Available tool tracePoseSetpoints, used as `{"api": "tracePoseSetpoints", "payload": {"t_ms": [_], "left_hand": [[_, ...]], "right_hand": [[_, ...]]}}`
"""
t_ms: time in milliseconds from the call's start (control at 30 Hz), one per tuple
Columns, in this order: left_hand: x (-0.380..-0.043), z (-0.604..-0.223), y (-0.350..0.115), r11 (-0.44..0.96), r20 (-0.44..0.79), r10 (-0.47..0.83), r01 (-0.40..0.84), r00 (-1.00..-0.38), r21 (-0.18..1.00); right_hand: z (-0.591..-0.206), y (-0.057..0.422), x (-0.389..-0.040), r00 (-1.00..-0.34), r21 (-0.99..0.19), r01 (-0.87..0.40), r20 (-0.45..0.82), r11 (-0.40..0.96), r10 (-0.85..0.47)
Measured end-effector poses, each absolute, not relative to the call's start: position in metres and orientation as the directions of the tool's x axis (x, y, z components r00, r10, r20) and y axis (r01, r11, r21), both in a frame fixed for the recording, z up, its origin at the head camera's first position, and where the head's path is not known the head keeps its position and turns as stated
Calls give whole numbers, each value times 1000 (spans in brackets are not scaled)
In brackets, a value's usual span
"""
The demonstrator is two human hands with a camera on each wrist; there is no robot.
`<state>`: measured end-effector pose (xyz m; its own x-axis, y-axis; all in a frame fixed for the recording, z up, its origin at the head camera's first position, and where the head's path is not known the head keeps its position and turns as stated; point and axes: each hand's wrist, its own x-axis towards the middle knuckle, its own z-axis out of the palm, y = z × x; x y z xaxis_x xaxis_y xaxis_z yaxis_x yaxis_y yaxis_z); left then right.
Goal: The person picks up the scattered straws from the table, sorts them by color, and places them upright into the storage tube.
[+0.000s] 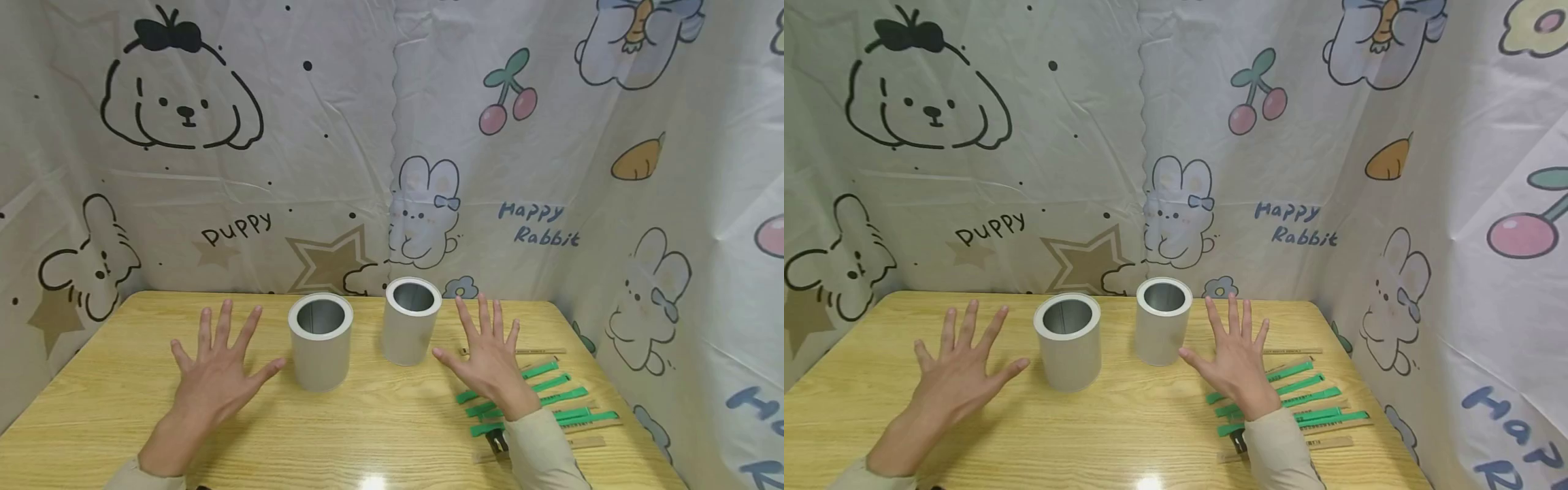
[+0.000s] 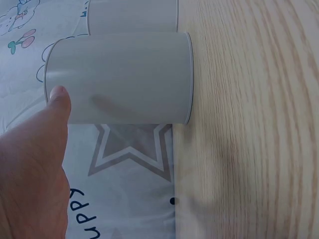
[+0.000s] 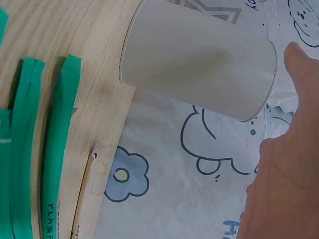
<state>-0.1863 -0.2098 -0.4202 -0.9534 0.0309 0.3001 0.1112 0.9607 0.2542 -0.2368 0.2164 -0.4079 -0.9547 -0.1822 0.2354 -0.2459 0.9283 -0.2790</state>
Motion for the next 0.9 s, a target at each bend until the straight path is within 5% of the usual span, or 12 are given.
{"api": "tracePoseSetpoints", "payload": {"t_ms": [900], "left_hand": [[-189, -420, -203, 940, 280, 84, 170, -956, 297]], "right_hand": [[-411, 226, -246, -956, -315, -255, 225, 914, -189]]}}
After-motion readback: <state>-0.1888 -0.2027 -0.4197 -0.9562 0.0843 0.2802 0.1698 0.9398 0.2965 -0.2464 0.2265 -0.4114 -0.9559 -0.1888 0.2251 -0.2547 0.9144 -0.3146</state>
